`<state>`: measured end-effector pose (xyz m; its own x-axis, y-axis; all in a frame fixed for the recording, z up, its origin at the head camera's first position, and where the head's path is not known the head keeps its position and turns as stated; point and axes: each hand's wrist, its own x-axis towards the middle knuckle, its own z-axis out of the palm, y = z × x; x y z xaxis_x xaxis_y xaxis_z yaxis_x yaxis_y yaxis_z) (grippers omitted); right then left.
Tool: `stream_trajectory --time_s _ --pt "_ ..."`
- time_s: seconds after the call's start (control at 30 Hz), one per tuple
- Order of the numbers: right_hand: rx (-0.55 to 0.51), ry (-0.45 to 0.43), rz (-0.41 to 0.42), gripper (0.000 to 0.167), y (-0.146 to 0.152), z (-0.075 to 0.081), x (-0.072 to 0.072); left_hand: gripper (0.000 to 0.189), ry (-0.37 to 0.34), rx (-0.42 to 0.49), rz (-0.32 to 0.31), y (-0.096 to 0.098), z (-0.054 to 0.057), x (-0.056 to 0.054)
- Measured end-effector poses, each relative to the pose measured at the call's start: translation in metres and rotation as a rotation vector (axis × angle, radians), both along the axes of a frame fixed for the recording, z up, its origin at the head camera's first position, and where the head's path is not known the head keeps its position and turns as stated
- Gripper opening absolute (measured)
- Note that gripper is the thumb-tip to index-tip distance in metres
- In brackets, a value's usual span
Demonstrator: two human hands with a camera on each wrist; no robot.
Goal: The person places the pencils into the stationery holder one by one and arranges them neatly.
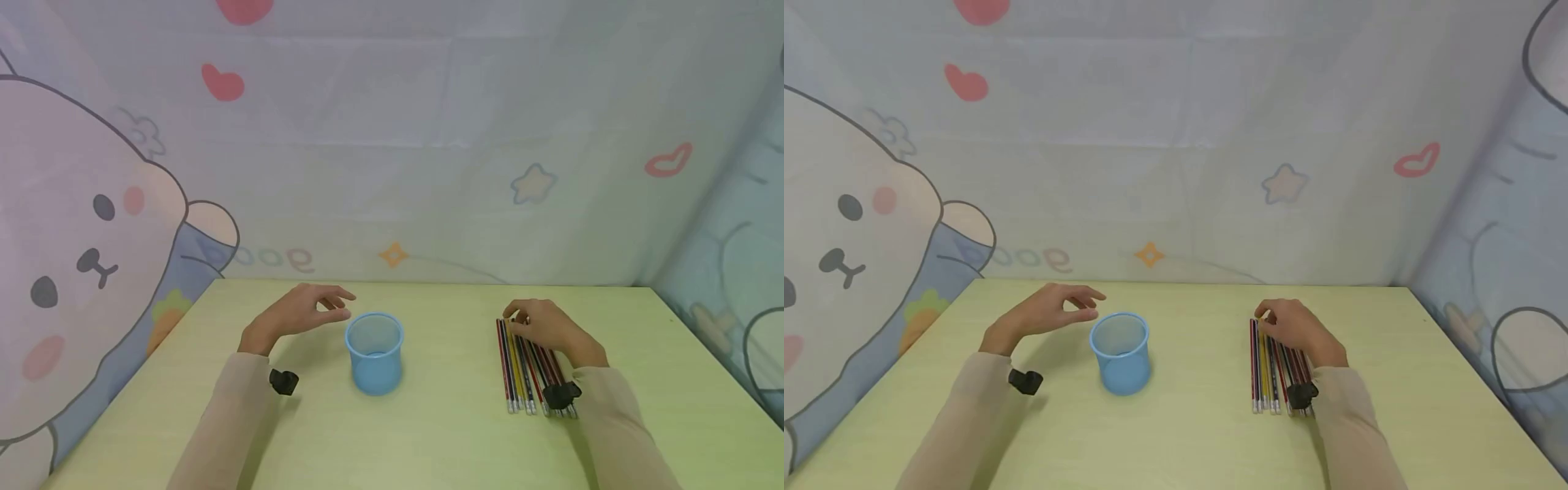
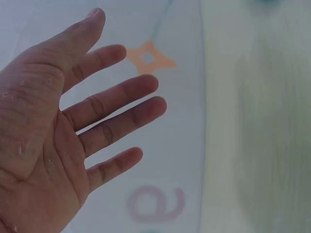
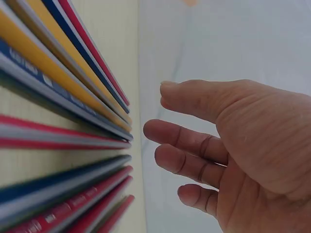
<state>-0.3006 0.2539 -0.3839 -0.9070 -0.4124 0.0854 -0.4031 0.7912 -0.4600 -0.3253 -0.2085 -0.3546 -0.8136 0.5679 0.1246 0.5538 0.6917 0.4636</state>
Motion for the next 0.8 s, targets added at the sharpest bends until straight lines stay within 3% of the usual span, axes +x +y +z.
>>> stream_trajectory --time_s 0.33,0.6,0.8 --pt "0.016 -0.047 0.049 0.018 -0.019 -0.01 -0.002 0.024 -0.053 0.089 -0.078 0.009 0.011 0.007" --pt "0.09 -0.077 0.073 0.013 -0.031 -0.013 0.002 0.023 -0.183 0.184 -0.155 0.013 0.016 0.012" --pt "0.11 -0.08 0.063 0.009 -0.036 -0.013 0.004 0.022 -0.233 0.167 -0.23 0.016 0.016 0.014"
